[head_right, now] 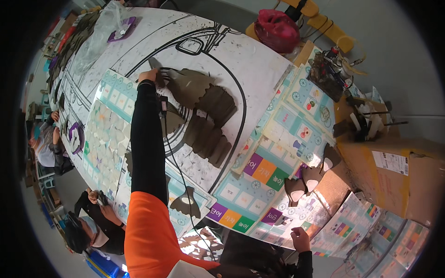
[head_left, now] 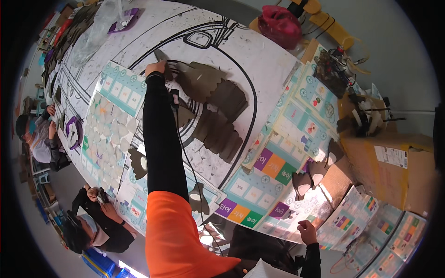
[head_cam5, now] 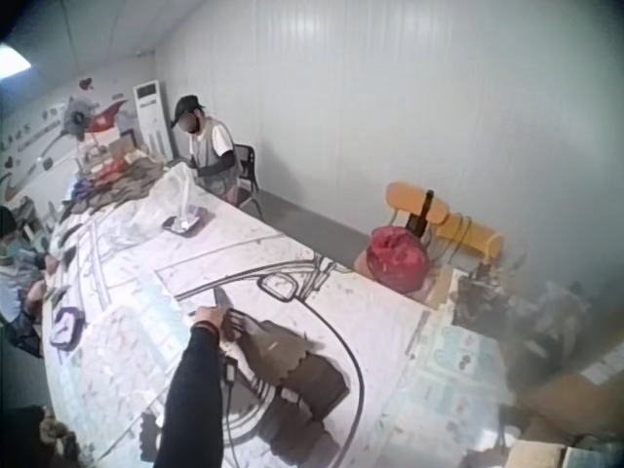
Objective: The recorder applies adhesive to the edges of synthetic shoe upper components and joins them.
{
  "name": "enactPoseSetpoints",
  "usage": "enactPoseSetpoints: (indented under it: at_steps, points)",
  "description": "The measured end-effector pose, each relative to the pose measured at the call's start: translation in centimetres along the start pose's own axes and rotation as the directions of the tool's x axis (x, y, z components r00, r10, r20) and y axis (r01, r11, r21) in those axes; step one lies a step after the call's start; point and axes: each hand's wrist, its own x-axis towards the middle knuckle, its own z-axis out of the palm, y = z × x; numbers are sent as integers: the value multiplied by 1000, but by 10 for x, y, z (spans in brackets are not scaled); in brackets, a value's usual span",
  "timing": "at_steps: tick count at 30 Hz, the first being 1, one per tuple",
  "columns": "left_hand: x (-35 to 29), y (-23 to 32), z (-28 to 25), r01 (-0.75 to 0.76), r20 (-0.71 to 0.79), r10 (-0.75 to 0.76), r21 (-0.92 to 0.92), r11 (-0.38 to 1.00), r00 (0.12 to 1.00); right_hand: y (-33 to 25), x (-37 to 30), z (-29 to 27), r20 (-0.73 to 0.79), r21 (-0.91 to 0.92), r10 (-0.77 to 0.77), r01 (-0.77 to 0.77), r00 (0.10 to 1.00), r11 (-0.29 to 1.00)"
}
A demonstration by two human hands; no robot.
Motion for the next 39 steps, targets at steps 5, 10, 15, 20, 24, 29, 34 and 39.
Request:
enactPoseSetpoints:
  at_steps: [5, 10, 15, 20, 24, 29, 34, 39]
  points:
    - [3, -12, -17, 91, -81, -85, 81, 993, 993, -18, 5, 1, 33, -21, -23, 23, 999, 999]
    - [-29, 7, -18, 87, -207, -74, 58, 995, 976, 1, 11, -1, 28, -10, -41, 41, 999, 999]
    - [-65, -15, -56, -284, -635, 236, 28, 959, 735, 7, 14, -3, 63, 26, -101, 100, 993, 995]
    - [-243, 1, -69, -483, -552, 304, -213, 849, 776, 44, 26, -12, 8, 9, -209, 209, 978, 978]
    - [-397, -17, -113, -406, -395, 235, -437, 803, 888, 74, 35, -23, 10, 41, -371, 370, 929, 928]
    - [-596, -32, -121, -361, -236, 275, -537, 763, 932, 130, 41, -49, -27, 38, -436, 437, 900, 899]
    - [-761, -109, -99, -145, 37, 195, -537, 831, 980, 170, 25, -86, -30, 83, -444, 445, 895, 892]
    - [-864, -137, -84, -60, 343, 224, -430, 901, 912, 233, 45, -107, -77, 76, -558, 563, 826, 823]
